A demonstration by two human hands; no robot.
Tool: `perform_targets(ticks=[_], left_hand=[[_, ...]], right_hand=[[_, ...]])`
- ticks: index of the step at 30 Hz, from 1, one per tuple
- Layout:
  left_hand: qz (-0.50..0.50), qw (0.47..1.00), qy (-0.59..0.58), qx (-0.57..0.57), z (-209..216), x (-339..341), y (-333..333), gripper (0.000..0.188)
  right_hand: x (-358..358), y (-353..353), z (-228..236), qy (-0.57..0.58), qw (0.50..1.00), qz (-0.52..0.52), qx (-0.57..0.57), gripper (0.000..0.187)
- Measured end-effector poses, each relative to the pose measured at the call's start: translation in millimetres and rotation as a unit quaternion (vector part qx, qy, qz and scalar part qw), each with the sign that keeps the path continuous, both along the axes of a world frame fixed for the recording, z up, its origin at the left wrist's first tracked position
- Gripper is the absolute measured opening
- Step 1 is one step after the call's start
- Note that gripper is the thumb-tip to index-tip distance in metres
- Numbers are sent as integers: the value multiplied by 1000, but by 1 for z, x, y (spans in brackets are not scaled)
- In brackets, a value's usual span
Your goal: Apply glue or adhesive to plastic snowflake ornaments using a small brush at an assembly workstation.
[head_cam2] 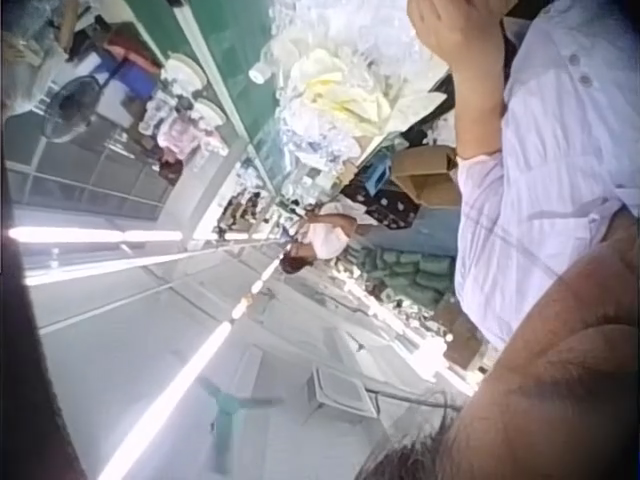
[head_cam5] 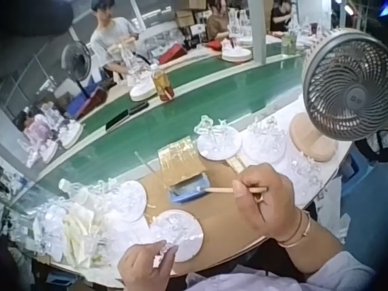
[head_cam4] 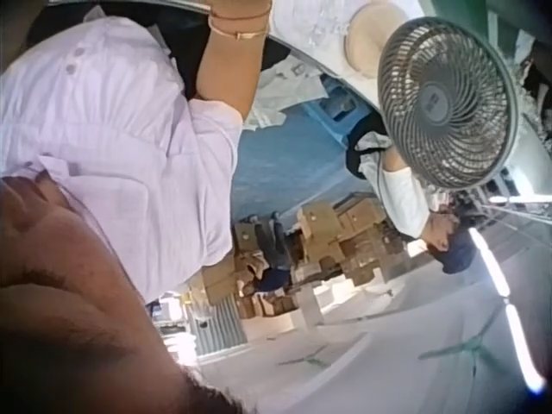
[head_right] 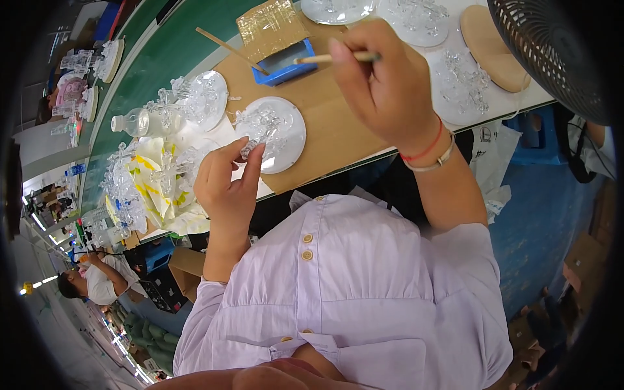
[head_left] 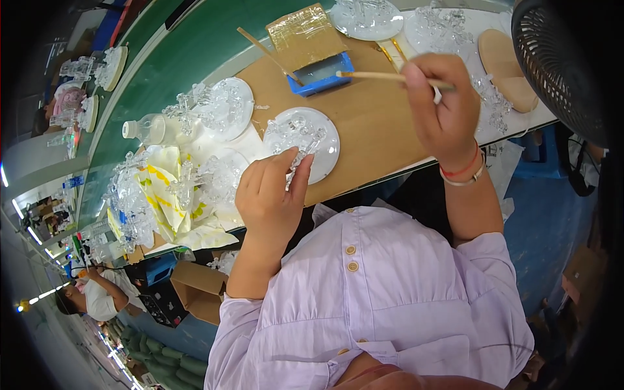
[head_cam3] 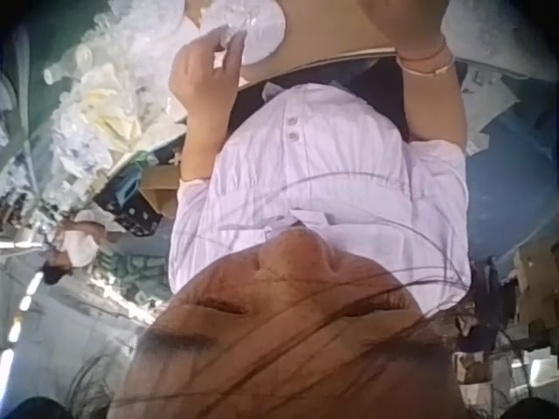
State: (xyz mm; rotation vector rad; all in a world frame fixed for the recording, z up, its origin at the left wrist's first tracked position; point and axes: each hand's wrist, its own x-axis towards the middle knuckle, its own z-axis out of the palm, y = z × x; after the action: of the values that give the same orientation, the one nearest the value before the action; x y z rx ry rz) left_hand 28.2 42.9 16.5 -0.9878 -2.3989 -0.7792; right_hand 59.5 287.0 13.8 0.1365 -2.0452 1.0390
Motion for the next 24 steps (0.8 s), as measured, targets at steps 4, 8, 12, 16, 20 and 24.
perform_targets(ticks=[4,8,12,16,20,24], left_hand=[[-24,999,-44,16,-1,-4,-3,29],[-50,998,-38,18,2,-9,-9,34],[-48,997,-52,5,-2,-10,-17,36],[-53,995,-81,20,-5,-10,-24,34],[-57,989,-123,54,-9,-10,-24,31],[-62,988,-128,57,-10,-10,-23,31]], right_hand=[[-39,-5,-2,-13,999,-30,32,11],[-57,-10,-10,-47,997,-19,59,11],[-62,-9,-19,-36,996,-15,78,11],[-45,-6,-8,-44,996,-34,68,10],[-16,-2,-8,-17,999,-16,31,7],[17,-5,-16,-32,998,55,-18,5]])
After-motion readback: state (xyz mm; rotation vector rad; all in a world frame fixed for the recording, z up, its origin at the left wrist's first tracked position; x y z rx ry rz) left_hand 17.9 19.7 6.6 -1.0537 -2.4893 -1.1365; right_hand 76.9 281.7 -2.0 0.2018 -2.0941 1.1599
